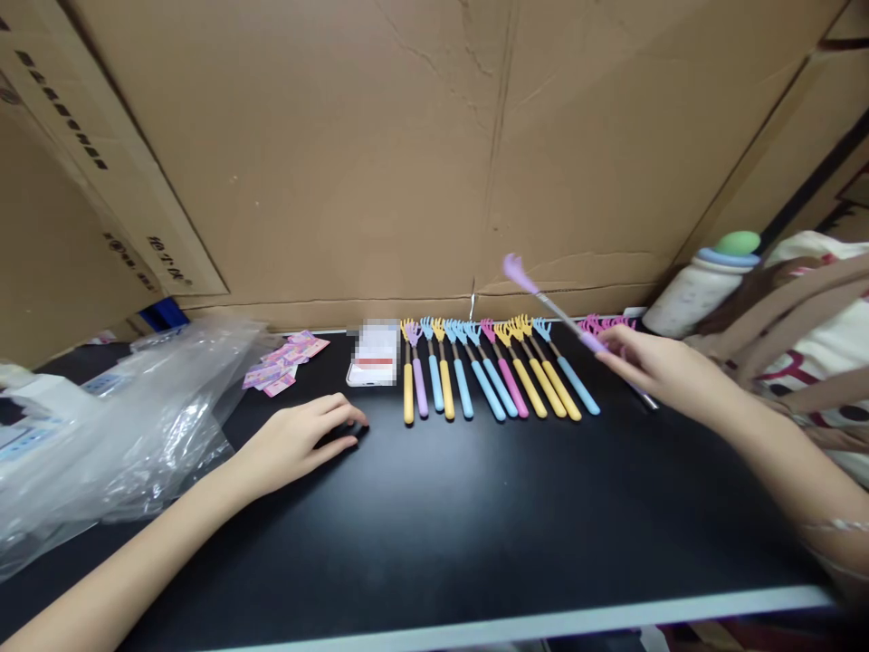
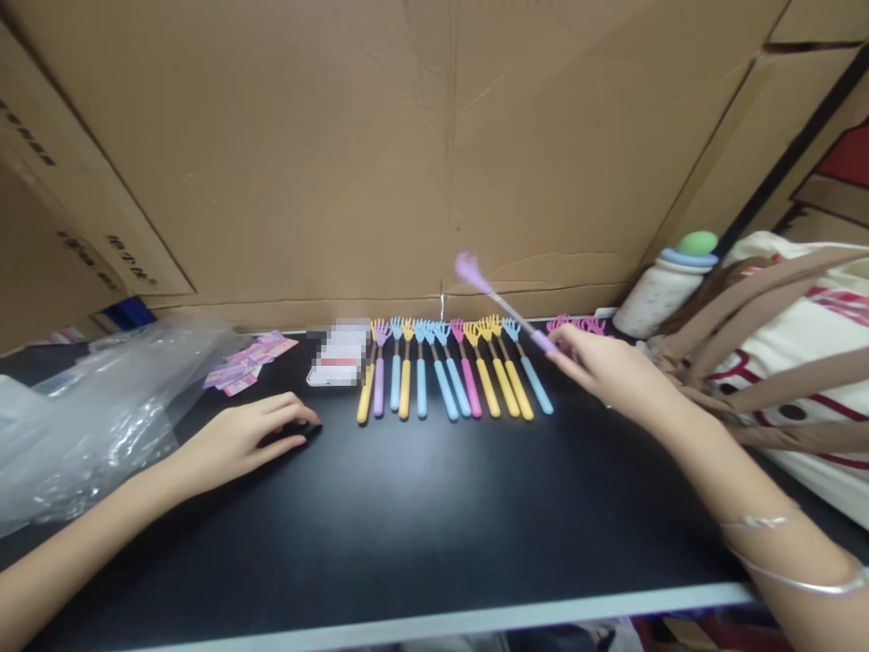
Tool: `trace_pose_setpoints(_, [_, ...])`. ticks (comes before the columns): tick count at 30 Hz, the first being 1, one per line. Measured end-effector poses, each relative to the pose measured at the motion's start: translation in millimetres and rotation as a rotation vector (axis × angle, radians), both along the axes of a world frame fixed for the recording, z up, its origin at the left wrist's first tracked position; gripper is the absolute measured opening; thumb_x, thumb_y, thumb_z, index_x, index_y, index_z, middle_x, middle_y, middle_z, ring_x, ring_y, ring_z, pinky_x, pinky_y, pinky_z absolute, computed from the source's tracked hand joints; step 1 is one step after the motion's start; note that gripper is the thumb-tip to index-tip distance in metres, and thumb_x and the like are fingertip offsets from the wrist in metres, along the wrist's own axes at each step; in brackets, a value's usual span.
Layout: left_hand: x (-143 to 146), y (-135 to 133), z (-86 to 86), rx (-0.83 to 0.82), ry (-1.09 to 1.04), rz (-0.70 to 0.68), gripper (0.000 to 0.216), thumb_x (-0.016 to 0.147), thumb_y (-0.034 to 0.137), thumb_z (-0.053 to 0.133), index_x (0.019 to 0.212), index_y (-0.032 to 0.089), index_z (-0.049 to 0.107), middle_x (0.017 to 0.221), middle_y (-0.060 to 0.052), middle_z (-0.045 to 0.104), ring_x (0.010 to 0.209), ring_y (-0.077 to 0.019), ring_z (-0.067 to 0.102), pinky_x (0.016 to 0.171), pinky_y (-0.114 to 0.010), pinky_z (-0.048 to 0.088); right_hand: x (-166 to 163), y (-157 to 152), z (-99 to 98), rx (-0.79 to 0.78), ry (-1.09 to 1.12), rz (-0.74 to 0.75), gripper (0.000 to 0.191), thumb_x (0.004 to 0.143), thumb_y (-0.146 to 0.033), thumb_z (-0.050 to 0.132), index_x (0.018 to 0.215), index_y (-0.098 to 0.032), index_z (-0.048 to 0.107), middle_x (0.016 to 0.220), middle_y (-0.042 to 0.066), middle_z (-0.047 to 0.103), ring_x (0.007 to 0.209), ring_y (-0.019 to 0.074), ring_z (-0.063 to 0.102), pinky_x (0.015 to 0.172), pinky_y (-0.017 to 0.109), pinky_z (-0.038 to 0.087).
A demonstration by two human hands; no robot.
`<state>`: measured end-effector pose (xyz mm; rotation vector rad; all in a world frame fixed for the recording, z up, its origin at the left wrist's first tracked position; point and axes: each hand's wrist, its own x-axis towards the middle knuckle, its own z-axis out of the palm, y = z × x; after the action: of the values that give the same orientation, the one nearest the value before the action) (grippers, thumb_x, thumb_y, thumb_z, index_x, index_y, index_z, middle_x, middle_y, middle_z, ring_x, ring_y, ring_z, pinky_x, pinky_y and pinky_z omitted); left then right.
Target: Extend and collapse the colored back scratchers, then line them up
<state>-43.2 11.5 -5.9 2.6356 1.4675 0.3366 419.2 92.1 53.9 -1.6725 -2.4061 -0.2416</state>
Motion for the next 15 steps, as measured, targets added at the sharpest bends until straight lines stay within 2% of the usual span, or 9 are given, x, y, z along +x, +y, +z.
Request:
trace_pose_setpoints(3, [-1,1,-1.1,0.003,-0.009,-0.020,0.024,0.095,0.035,0.038,0.107,0.028,0.057,0.107,0.000,0.060,0.094,-0.0144,0.061,0.080,-0.024,0.047,23,13,-9.0,-0.077,-0.060,-0.235,0.025,0.092,-0.041,0.039,0.098,-0.019,0.047,0.083,0.009,0.065,0.069,0.0199,0.061,0.060,0.027,0.040])
trace_pose_setpoints(5, [-2,1,-1.9,0.015,-0.016,-0.034,0.025,0.095,0.033,0.038,0.107,0.028,0.059,0.106,-0.001,0.060,0.094,-0.0144,0.061,0.081,-0.024,0.047,31,17,-17.0,-0.116,-0.104,-0.296,0.022,0.091,-0.038,0.039,0.095,-0.017,0.047,0.081,0.011,0.066,0.069,0.0221,0.062,0.060,0.029,0.040])
trace_pose_setpoints(10, [-5,2,-4.2,0.048,-0.041,-0.053,0.027,0.094,0.032,0.039,0.108,0.028,0.061,0.104,-0.001,0.061,0.091,-0.0142,0.061,0.080,-0.023,0.049,33,20,-34.1,-0.135,-0.156,-0.298,0.018,0.089,-0.031,0.042,0.089,-0.015,0.051,0.087,0.018,0.067,0.075,0.0257,0.064,0.065,0.034,0.043])
trace_pose_setpoints(15, [-6,3,-6.2,0.045,-0.048,-0.063,0.027,0.094,0.032,0.040,0.109,0.028,0.061,0.104,-0.002,0.061,0.092,-0.0143,0.061,0.081,-0.023,0.049,30,23,-48.7,-0.055,-0.145,-0.246,0.020,0.088,-0.030,0.044,0.086,-0.014,0.056,0.101,0.021,0.066,0.098,0.0279,0.062,0.087,0.038,0.043])
